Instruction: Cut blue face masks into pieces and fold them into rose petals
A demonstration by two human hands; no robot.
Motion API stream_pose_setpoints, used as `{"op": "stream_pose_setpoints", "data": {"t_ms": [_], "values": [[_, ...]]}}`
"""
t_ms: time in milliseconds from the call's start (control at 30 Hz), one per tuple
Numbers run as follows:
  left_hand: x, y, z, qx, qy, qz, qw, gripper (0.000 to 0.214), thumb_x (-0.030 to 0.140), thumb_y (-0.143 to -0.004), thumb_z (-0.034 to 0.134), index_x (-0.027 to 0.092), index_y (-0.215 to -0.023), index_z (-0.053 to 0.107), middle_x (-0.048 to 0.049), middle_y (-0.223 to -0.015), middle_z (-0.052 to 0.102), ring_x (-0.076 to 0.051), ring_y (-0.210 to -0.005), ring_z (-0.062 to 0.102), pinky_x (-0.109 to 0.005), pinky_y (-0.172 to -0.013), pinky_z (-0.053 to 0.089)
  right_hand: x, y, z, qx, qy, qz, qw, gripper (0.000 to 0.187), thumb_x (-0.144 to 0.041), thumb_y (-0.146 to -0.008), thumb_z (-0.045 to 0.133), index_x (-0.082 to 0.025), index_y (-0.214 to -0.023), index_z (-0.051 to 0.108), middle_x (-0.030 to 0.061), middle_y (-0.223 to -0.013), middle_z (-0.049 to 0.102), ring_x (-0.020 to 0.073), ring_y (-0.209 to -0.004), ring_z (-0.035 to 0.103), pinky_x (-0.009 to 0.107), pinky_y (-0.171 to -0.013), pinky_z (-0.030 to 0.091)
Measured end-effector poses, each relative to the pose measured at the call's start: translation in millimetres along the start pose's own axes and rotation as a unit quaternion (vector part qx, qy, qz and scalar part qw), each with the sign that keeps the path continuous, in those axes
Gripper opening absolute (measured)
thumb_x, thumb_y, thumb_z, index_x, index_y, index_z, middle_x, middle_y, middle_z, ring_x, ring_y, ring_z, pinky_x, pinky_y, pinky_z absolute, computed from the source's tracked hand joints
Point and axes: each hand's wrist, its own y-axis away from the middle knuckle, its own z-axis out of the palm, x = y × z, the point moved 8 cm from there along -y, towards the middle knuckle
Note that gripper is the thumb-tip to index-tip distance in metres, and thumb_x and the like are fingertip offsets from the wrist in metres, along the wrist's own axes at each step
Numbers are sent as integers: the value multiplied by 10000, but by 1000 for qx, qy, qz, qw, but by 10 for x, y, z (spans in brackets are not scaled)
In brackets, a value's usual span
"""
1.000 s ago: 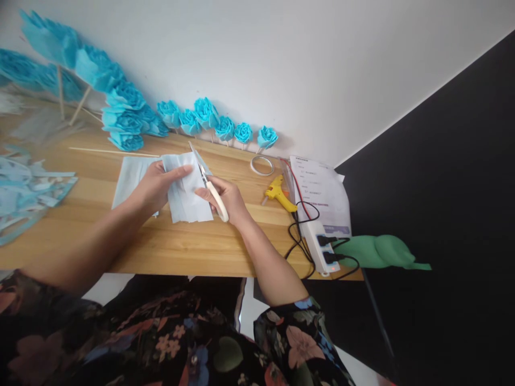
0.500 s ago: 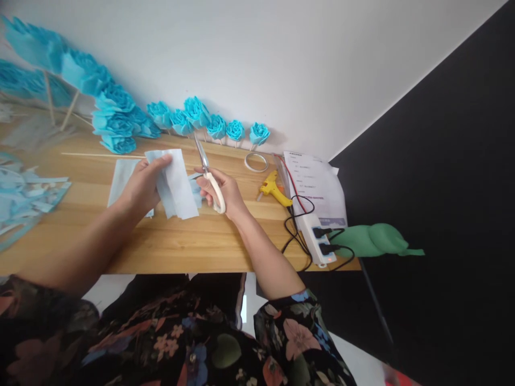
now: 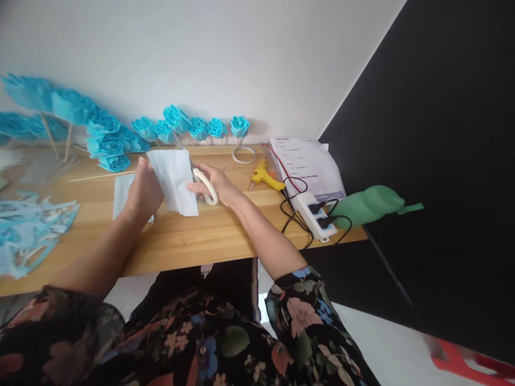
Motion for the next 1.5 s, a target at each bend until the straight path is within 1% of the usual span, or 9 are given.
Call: {"op": "stream_pose_setpoints", "data": {"t_ms": [233, 367, 533, 733, 1000, 1200, 1267, 1367, 1500], "values": [[50, -84, -125, 2, -222, 54, 974, 385, 523, -781, 715, 177, -938, 775, -67, -861, 739, -185, -777, 633, -282, -751, 484, -182, -15, -672, 174, -114, -60, 976, 483, -582, -653, 796, -206, -813, 541, -42, -653, 565, 105, -605, 576, 225, -528, 484], [-2, -87, 34, -80, -350, 128, 925, 330, 486, -753, 731, 211, -922, 799, -105, -1011, 761, -264, -970, 669, -360, -930, 485, -192, -45, -877, 224, -139, -105, 959, 412, -533, -696, 789, -215, -835, 567, -50, -678, 589, 105, -660, 616, 223, -572, 495], [-167, -130, 74, -109, -492, 167, 848, 341, 387, -858, 566, 181, -1012, 790, -144, -1101, 758, -315, -1089, 668, -458, -1036, 455, -92, -117, -851, 176, -173, -105, 963, 409, -550, -719, 791, -216, -877, 616, -40, -700, 653, 136, -730, 678, 238, -601, 527], [233, -121, 45, -53, -559, 138, 816, 420, 380, -919, 497, 143, -1143, 762, -137, -1155, 753, -276, -993, 695, -358, -856, 503, -10, -146, -836, 179, -207, -83, 958, 391, -504, -712, 807, -204, -905, 649, -14, -739, 694, 172, -816, 706, 255, -659, 558], [2, -495, 504, -221, -696, 116, 673, 452, 528, -930, 524, 204, -1151, 749, -137, -1177, 729, -305, -1033, 658, -332, -792, 436, 35, -153, -799, 181, -206, -61, 960, 429, -544, -725, 783, -195, -940, 660, 0, -736, 705, 178, -779, 692, 263, -624, 545], [-389, -784, 694, -340, -711, 57, 613, 235, 406, -822, 663, 183, -823, 740, -94, -869, 723, -260, -833, 650, -319, -695, 396, 16, -126, -799, 187, -186, -80, 961, 474, -555, -728, 794, -189, -997, 659, -6, -727, 695, 162, -734, 682, 251, -596, 520], [-306, -817, 698, -350, -681, 42, 642, 211, 368, -814, 679, 174, -736, 701, -63, -765, 687, -236, -781, 638, -315, -697, 403, 34, -112, -830, 205, -169, -71, 961, 481, -557, -715, 805, -185, -981, 657, -1, -726, 694, 164, -737, 679, 251, -594, 518], [164, -870, 543, -294, -547, 43, 783, 197, 309, -855, 648, 148, -743, 668, -24, -749, 657, -196, -790, 639, -319, -772, 443, 46, -92, -881, 225, -145, -62, 961, 450, -563, -733, 788, -201, -964, 655, 3, -752, 699, 171, -788, 687, 259, -627, 531], [1067, -889, -50, -197, -244, 68, 947, 158, 239, -968, 523, 100, -902, 559, 41, -747, 566, -153, -842, 694, -410, -911, 461, 70, -50, -975, 266, -115, -59, 955, 384, -548, -751, 769, -227, -931, 663, 16, -831, 717, 187, -859, 692, 297, -680, 559]]}}
